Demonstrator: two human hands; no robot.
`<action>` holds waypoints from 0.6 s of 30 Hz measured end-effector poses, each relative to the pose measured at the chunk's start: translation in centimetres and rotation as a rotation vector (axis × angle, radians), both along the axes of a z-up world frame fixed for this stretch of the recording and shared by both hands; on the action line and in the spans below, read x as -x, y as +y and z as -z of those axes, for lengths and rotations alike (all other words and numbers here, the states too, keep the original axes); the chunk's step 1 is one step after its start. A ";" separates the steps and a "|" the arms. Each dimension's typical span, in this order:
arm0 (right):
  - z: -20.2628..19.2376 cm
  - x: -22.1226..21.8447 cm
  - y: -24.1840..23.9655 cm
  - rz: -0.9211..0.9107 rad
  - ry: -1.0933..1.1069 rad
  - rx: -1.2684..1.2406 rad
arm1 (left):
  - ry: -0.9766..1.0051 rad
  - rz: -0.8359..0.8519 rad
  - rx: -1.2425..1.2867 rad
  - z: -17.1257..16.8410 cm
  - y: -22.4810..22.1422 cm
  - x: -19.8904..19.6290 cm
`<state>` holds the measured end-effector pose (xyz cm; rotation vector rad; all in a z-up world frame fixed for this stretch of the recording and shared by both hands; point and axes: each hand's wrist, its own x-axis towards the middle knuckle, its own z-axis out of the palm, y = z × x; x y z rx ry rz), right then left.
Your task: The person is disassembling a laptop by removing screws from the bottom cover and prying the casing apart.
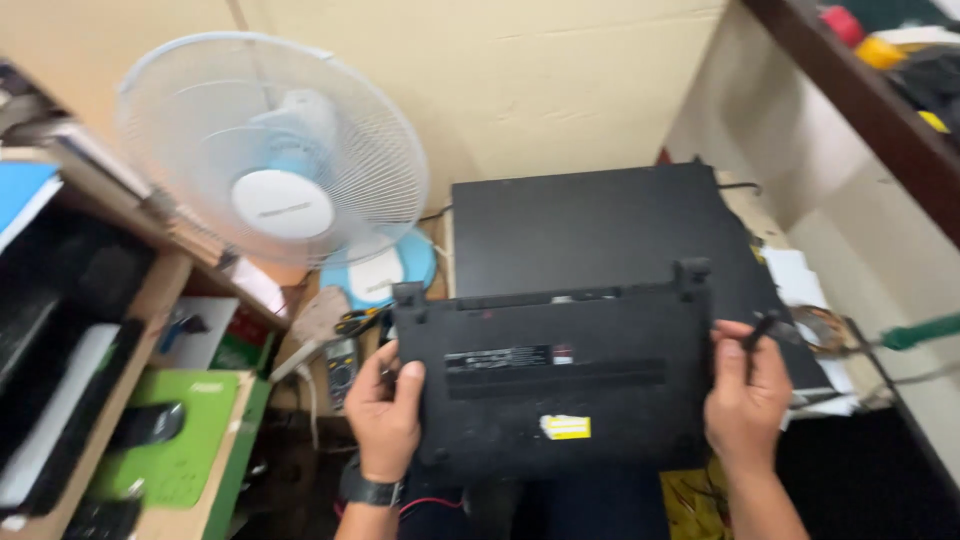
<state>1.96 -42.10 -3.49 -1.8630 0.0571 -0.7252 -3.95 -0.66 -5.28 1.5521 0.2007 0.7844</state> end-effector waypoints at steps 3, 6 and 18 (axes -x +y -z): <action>-1.1 0.1 0.3 0.026 0.018 0.060 | -0.024 0.064 0.063 -0.8 -0.4 0.1; -2.3 0.3 0.9 0.053 0.074 0.097 | -0.046 0.117 0.141 -0.8 -0.5 0.0; -6.7 -2.1 0.3 0.072 0.226 0.134 | 0.045 0.152 0.204 -1.2 -0.4 -0.2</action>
